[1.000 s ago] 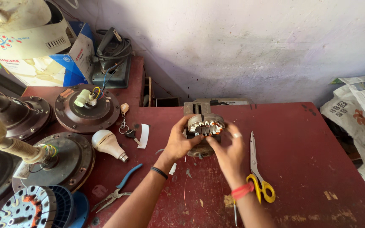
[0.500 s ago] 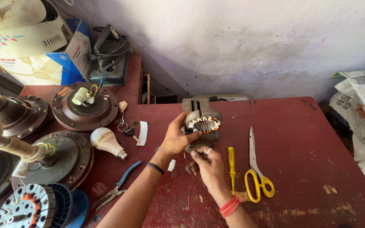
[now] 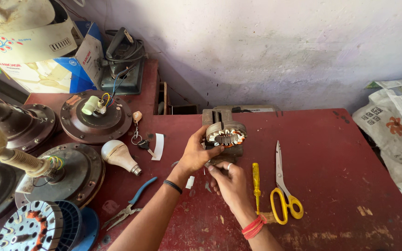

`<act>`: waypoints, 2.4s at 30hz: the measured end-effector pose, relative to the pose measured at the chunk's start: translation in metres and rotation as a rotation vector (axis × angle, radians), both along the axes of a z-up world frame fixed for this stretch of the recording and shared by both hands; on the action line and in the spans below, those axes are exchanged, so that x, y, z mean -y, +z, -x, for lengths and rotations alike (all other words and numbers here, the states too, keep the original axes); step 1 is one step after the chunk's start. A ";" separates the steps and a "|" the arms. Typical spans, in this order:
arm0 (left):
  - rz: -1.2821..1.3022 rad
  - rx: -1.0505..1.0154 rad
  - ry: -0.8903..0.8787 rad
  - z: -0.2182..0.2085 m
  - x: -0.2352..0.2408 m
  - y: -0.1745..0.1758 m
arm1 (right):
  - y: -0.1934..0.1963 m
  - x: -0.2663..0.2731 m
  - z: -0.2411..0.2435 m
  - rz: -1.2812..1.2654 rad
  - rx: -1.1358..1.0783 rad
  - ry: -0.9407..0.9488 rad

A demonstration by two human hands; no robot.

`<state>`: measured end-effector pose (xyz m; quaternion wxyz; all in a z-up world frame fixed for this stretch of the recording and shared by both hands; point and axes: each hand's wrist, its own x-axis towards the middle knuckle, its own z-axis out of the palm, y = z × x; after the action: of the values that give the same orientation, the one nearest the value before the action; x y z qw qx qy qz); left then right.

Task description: The person uses scissors to cut a white insulating strip and then uses a yellow screwdriver to adjust copper windings inside a motor stator held in a bench vise. The person repeatedly inserts the strip between windings and presses them down with the screwdriver.

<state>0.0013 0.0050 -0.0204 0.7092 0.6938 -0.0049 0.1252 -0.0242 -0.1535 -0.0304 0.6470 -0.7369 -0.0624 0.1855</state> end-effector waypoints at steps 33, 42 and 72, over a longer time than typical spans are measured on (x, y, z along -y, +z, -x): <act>0.180 0.068 0.014 -0.003 0.021 -0.024 | 0.059 0.076 -0.168 0.184 0.345 0.059; 0.102 0.060 0.045 0.002 0.021 -0.022 | 0.071 -0.016 -0.227 0.447 0.264 0.947; 0.062 0.027 0.069 0.008 0.023 -0.010 | 0.068 -0.014 -0.213 0.345 0.007 0.799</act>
<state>-0.0064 -0.0180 -0.0306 0.7256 0.6694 0.0132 0.1589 0.1886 -0.1391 0.0373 0.3916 -0.7527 -0.3130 0.4266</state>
